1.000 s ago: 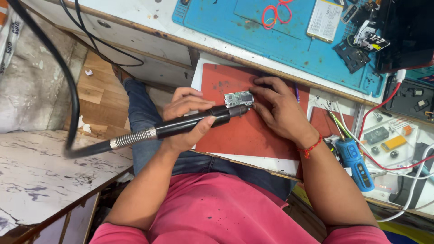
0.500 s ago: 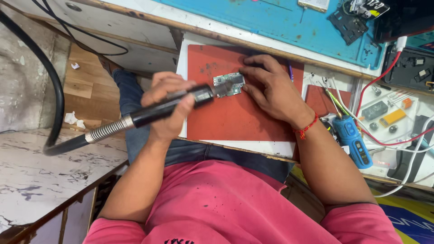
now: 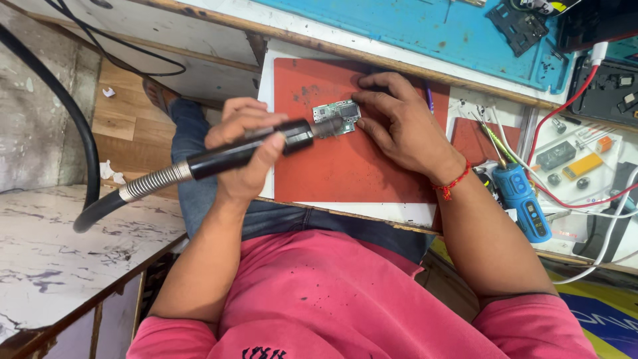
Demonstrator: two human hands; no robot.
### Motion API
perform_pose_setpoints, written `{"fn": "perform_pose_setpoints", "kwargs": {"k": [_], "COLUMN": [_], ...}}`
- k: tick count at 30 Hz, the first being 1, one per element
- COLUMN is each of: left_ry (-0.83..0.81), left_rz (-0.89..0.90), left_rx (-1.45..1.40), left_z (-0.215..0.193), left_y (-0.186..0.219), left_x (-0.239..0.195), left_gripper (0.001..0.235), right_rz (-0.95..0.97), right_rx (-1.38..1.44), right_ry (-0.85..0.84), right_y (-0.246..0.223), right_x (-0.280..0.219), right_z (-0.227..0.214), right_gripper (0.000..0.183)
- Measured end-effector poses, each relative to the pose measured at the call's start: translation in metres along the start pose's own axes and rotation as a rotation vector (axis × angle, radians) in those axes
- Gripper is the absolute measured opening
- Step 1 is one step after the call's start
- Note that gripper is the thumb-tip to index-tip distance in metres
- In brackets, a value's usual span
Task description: The person uses a hot air gun to heat a small circuit board and then scrapes its surface with a metal tool. The person repeats heating and scraping actions on the same board throughout the clip.
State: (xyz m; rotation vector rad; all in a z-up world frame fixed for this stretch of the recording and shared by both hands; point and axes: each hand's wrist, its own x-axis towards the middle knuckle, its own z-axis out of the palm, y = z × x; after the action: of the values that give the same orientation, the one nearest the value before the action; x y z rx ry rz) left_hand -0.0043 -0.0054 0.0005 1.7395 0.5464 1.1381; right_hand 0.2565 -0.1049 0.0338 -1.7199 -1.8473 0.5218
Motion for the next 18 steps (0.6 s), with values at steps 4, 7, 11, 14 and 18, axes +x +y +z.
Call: {"fn": "perform_pose_setpoints", "kwargs": {"k": [4, 7, 11, 14, 18], "left_ry": [0.027, -0.004, 0.053, 0.009, 0.122], "left_rz": [0.036, 0.032, -0.036, -0.017, -0.154], "left_rx": [0.029, 0.011, 0.003, -0.009, -0.04], "left_z": [0.001, 0.001, 0.002, 0.003, 0.005], "left_y": [-0.002, -0.003, 0.002, 0.007, 0.011], "left_x": [0.005, 0.001, -0.004, -0.007, -0.015], "left_gripper": [0.021, 0.021, 0.02, 0.021, 0.02], "right_rz": [-0.006, -0.007, 0.012, -0.015, -0.028], "right_rx": [0.01, 0.015, 0.035, 0.019, 0.029], "right_ry": [0.003, 0.001, -0.001, 0.019, 0.058], "right_y": [0.003, 0.004, 0.005, 0.008, 0.006], "right_x": [0.001, -0.002, -0.001, -0.002, -0.007], "right_z": [-0.001, 0.001, 0.002, 0.0, 0.007], "right_gripper": [0.036, 0.037, 0.036, 0.036, 0.037]}}
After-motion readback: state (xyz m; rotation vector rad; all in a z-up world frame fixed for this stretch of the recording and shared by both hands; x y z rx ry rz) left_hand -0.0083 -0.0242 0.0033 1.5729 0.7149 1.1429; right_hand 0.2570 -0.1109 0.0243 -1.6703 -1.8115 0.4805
